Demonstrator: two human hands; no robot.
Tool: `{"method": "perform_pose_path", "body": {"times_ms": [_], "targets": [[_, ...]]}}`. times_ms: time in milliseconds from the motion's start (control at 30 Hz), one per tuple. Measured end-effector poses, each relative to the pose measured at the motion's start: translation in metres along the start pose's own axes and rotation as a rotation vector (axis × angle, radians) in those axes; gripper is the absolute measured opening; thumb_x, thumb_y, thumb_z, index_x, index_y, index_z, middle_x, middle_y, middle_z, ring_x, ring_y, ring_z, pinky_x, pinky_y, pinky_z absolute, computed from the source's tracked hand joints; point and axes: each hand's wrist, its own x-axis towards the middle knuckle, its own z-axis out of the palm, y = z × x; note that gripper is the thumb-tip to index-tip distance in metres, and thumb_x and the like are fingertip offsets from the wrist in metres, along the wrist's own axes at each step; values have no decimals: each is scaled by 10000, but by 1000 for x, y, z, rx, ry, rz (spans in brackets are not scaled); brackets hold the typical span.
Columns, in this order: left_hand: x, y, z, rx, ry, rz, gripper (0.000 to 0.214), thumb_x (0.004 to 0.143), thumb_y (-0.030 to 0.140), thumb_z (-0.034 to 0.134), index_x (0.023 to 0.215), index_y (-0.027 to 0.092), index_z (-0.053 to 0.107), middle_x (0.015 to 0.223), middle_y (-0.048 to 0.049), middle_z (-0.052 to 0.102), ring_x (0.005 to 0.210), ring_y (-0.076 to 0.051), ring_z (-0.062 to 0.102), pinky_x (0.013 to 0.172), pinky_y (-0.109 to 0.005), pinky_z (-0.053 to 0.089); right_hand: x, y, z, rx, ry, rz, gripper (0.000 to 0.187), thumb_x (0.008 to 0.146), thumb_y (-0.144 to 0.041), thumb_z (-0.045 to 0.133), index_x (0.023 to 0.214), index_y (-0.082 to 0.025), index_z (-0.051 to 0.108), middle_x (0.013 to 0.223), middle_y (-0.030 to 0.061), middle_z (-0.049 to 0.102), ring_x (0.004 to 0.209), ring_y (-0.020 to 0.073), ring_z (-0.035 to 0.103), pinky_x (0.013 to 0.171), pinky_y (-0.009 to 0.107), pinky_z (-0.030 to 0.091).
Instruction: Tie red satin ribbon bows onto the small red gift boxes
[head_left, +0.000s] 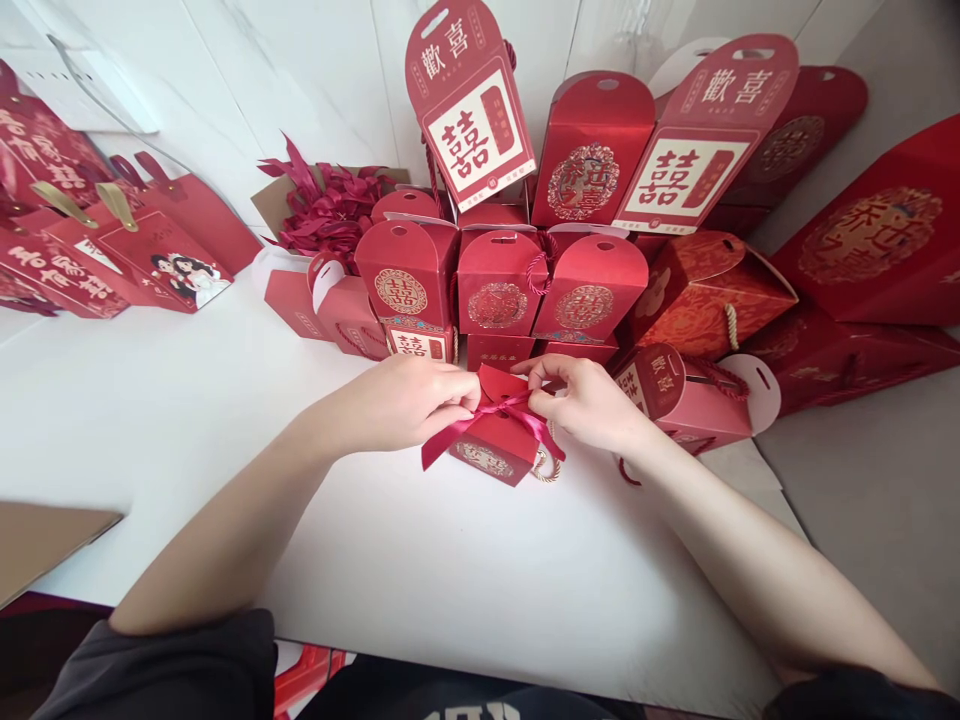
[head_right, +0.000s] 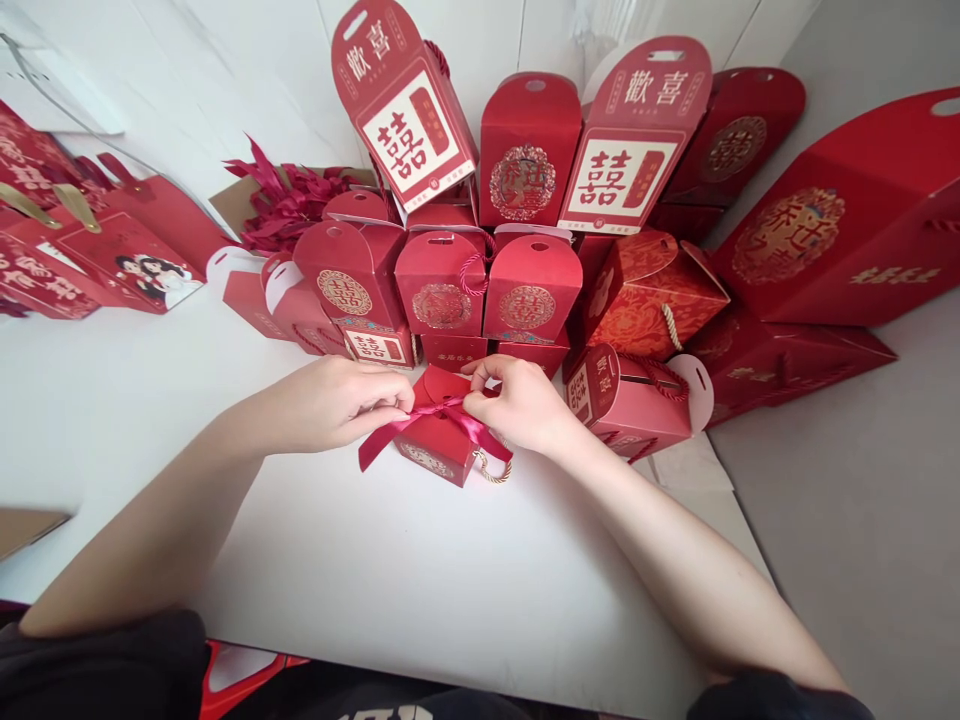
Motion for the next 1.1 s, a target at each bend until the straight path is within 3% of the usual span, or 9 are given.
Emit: {"method": "perform_pose_path", "body": {"times_ms": [200, 300, 367, 567, 667, 833, 900, 967, 1100], "targets": [[-2, 0, -2, 49, -16, -13, 191, 919, 189, 467, 758, 207, 568, 690, 21, 581, 568, -116, 479, 545, -250, 293, 1, 4, -2, -98, 52, -4, 72, 717, -186, 577, 654, -208, 551, 1054, 58, 728, 970, 262, 673, 817, 382, 493], [-3, -4, -2, 4, 20, -143, 127, 904, 339, 532, 898, 229, 595, 807, 17, 627, 584, -112, 508, 555, -243, 318, 2, 9, -6, -79, 11, -62, 19, 765, -195, 568, 764, -213, 574, 1037, 37, 715, 884, 225, 677, 754, 349, 508], [-4, -7, -4, -36, 17, -266, 298, 848, 488, 586, 993, 228, 592, 917, -8, 644, 624, -127, 542, 564, -245, 342, 1, 11, -9, -65, 15, -152, 105, 803, -179, 553, 894, -218, 586, 1078, 35, 690, 908, 211, 667, 783, 343, 511], [-5, -14, -14, -195, -308, -305, 310, 876, 448, 521, 744, 184, 616, 740, -8, 611, 625, -145, 536, 548, -255, 348, -2, 5, -10, -39, 4, -365, 130, 944, -233, 495, 945, -216, 624, 1123, 64, 651, 1055, 215, 616, 944, 379, 465], [-5, -17, -15, -189, -193, -263, 266, 892, 371, 513, 780, 190, 672, 725, 0, 612, 612, -137, 526, 548, -258, 345, -3, 2, -6, -33, -31, -397, 136, 944, -288, 542, 901, -221, 653, 1161, 69, 637, 1090, 217, 609, 977, 384, 451], [0, -17, -1, -209, 334, -237, 231, 911, 303, 539, 974, 251, 754, 941, -15, 679, 765, -143, 603, 653, -257, 438, -4, 2, 0, -12, -94, -389, 76, 889, -280, 640, 934, -234, 680, 1249, 71, 588, 1179, 225, 579, 1047, 406, 425], [4, -12, 5, -252, 487, -139, 217, 910, 264, 559, 994, 253, 759, 958, -24, 670, 801, -138, 614, 698, -254, 464, -5, 2, 2, 12, -106, -411, 193, 853, -320, 693, 1031, -247, 674, 1278, 77, 574, 1199, 238, 564, 1061, 421, 423], [6, -6, 10, -278, 495, 16, 209, 905, 221, 575, 1000, 256, 758, 958, -28, 657, 826, -136, 615, 734, -256, 478, -6, 2, 4, 33, -84, -451, 288, 826, -334, 726, 1096, -258, 663, 1296, 80, 565, 1213, 247, 550, 1066, 430, 422], [6, 4, 10, -291, 293, 176, 321, 890, 149, 570, 1172, 266, 667, 1114, -43, 641, 999, -167, 596, 896, -299, 467, -8, 2, 5, 80, 14, -512, 81, 879, -232, 652, 948, -245, 690, 1212, 64, 598, 1172, 230, 570, 1037, 412, 443]]}}
